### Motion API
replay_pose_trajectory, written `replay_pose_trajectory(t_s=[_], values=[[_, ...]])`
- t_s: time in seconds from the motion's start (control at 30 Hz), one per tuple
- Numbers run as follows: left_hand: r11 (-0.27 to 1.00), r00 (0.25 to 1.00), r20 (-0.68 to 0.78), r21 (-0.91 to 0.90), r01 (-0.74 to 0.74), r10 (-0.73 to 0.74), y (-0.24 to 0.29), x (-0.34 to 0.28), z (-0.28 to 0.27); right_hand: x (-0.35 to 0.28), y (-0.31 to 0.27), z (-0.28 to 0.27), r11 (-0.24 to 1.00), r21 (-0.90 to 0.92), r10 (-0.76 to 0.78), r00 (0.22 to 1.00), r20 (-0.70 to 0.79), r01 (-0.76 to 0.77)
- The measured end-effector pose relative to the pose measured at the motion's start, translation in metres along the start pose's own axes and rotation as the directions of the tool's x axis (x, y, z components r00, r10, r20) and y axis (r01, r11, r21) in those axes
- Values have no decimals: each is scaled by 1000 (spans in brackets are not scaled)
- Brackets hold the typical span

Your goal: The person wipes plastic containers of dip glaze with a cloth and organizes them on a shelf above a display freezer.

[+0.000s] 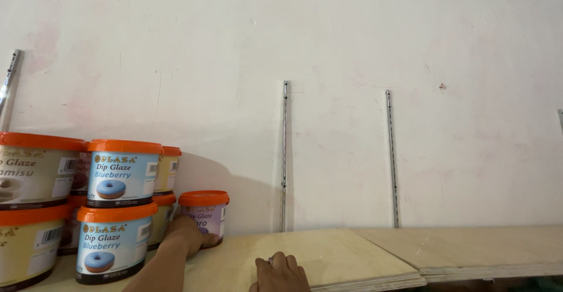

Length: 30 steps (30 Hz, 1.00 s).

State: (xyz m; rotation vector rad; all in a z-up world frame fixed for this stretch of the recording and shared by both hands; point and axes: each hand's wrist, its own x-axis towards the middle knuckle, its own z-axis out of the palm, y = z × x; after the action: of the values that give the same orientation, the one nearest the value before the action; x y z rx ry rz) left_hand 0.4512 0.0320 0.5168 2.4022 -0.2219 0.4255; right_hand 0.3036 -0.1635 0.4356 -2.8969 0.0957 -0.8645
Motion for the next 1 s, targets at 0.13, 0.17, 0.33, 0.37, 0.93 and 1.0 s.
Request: replay_pose_trajectory(t_s=[0.13, 0.17, 0.33, 0.37, 0.93, 1.0], values=[[1000, 999, 46, 13, 9, -10, 0, 3, 0, 2, 2, -1, 999, -21, -29, 999, 26, 29], [998, 999, 43, 54, -12, 10, 0, 0, -1, 0, 1, 0, 999, -17, -31, 999, 19, 31], [973, 994, 105, 228, -32, 8, -9, 19, 22, -21, -13, -7, 993, -29, -120, 967, -226, 116], [942, 981, 175, 307, -132, 81, -10, 16, 24, -28, -20, -19, 996, -22, -89, 978, -190, 87], [867, 532, -715, 218, -448, 454, 10, -185, 6, -61, -38, -55, 986, 40, -151, 964, -217, 164], [854, 535, -711, 184, -486, 457, 8, -185, 9, -64, -34, -54, 975, 66, -183, 935, -303, 212]])
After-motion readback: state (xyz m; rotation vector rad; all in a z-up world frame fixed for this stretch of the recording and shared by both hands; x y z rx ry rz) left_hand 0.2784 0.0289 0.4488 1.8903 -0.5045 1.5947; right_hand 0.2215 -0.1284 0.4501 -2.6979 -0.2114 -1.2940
